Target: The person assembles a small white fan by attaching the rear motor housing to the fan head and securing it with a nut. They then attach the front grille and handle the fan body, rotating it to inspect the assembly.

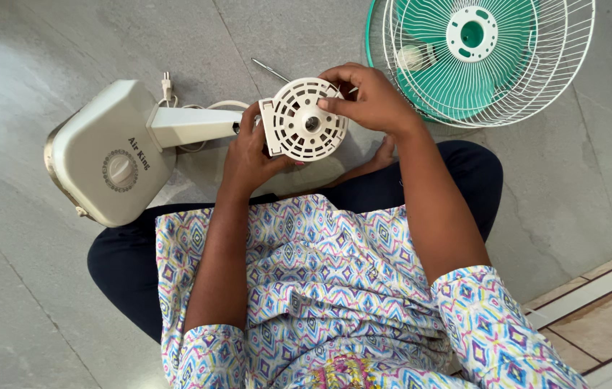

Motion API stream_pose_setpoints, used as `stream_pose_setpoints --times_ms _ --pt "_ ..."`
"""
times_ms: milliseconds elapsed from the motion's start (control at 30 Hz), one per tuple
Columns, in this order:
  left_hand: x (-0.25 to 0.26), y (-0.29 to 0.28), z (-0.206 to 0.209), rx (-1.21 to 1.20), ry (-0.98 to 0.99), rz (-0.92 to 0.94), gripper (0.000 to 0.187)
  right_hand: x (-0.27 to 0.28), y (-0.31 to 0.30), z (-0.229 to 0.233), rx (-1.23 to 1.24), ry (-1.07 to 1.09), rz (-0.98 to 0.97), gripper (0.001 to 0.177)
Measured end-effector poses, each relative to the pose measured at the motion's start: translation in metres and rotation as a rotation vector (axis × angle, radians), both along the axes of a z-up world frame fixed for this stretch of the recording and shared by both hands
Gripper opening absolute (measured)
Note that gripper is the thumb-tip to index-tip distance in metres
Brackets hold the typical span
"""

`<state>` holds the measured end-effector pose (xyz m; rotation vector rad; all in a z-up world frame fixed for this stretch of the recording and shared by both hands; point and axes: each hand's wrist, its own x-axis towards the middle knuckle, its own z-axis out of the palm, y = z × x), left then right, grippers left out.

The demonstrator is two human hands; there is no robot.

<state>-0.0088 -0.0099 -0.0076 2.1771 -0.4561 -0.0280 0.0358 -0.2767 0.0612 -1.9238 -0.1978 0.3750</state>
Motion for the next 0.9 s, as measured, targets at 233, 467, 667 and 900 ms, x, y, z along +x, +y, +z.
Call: stream_pose_setpoints --times_ms 233,467,667,900 --pt "-0.001 0.001 0.003 -0.015 0.024 -0.009 0.083 0.004 0.015 -0.019 0.113 0.125 -0.166 0.024" --pt "0.000 0.002 -0.002 0.014 -0.017 -0.017 0.082 -0.001 0.019 -0.019 0.128 0.072 -0.211 0.022" --pt "0.001 0.002 -0.007 0.054 -0.054 -0.014 0.083 -0.014 0.016 -0.003 0.048 0.064 -0.180 0.023" --pt "0.000 0.001 -0.002 0.034 -0.004 0.002 0.080 -0.025 0.013 -0.002 0.090 0.078 -0.208 0.023"
